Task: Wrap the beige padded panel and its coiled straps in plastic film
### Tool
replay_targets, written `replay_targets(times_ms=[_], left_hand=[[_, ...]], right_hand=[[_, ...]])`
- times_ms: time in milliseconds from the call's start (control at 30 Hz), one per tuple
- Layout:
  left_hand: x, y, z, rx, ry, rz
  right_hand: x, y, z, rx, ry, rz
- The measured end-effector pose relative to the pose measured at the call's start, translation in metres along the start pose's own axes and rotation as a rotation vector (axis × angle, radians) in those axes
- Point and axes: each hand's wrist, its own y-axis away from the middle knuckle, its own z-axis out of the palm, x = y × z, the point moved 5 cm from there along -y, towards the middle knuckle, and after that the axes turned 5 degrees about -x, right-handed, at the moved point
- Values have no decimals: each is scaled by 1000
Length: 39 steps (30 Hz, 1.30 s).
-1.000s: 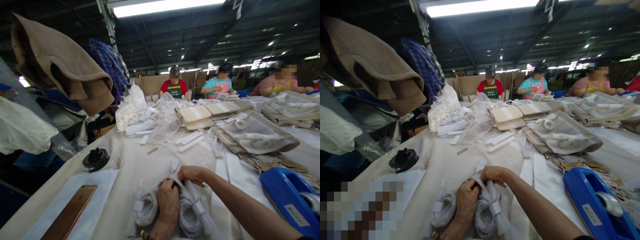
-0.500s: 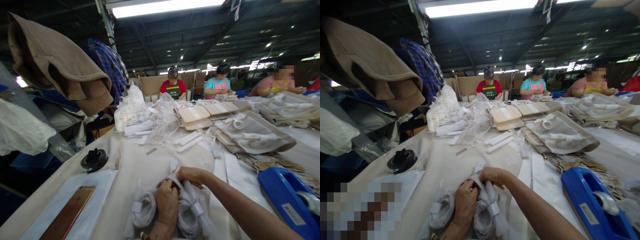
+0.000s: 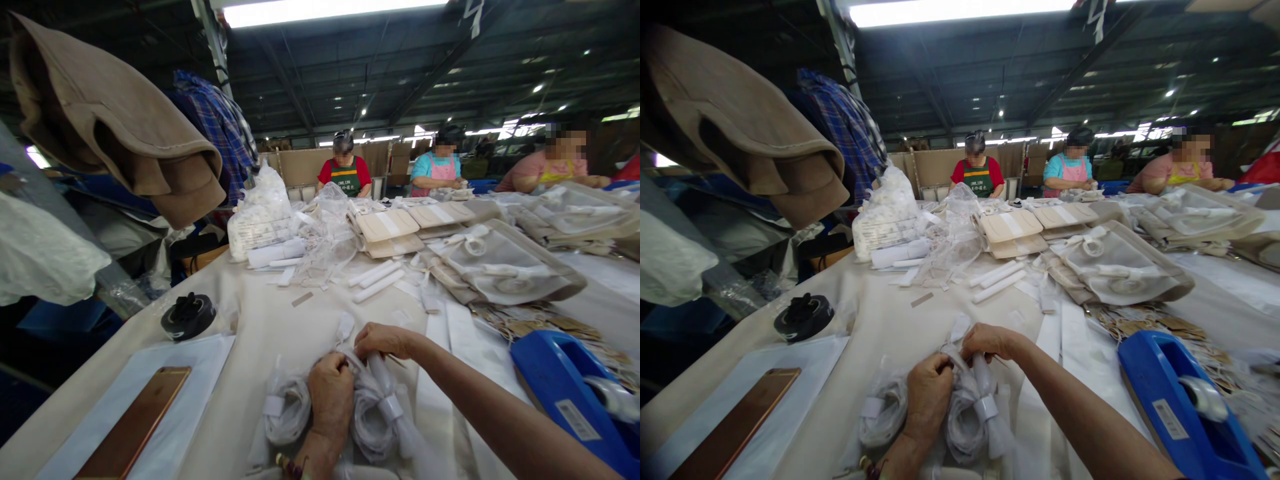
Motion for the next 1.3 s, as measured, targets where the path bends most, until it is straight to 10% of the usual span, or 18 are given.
replay_targets(times_ms=[767,1300], left_hand=[[4,7,-11,-144,1133,-174],[6,16,-9,-161,1254,-262]], right_hand=[[-26,29,-17,68,194,-92],[-19,53,-16,96,-440,-325]])
